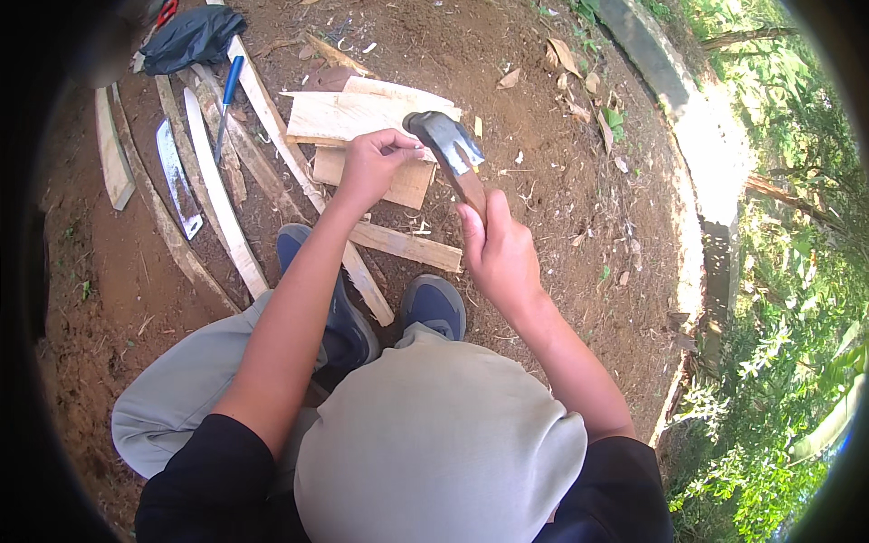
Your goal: The person holds a wooden board on their lap while sitting on the ground and hammers small nails into it, then hammers a smaller piece of wood onto the board.
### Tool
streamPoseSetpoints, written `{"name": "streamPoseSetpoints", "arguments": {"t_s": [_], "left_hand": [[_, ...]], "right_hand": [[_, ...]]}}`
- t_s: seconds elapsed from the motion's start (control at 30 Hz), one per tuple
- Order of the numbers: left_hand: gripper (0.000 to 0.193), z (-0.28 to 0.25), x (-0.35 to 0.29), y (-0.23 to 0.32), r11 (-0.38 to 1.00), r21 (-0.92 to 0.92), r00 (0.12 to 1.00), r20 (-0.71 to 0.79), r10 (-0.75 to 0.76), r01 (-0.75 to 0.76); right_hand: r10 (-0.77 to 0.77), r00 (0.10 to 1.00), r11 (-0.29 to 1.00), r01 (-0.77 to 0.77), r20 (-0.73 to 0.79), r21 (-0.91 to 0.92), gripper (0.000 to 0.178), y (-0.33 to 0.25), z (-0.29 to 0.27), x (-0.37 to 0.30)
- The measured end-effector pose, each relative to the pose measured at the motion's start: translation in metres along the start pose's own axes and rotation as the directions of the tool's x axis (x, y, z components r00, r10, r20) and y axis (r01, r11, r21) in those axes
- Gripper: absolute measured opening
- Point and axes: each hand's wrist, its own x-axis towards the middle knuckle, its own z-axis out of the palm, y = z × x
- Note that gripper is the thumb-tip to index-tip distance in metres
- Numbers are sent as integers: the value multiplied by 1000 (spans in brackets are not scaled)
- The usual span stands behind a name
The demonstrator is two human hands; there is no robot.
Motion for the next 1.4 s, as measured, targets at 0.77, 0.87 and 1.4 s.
{"name": "streamPoseSetpoints", "arguments": {"t_s": [0.77, 0.87, 1.4], "left_hand": [[11, -9, 1, 8, 990, 133, 994, 87, -65, 53], [14, -11, -1, 17, 975, 209, 990, 104, -99, 76], [35, -103, -20, -6, 914, 301, 917, -369, -152, 273]], "right_hand": [[285, 952, 901, -227, -111, 369, 47, 51, 38, 109], [274, 949, 926, -216, -158, 308, 49, 52, 49, 123], [358, 934, 884, -340, 4, 322, 53, 42, 67, 122]]}}
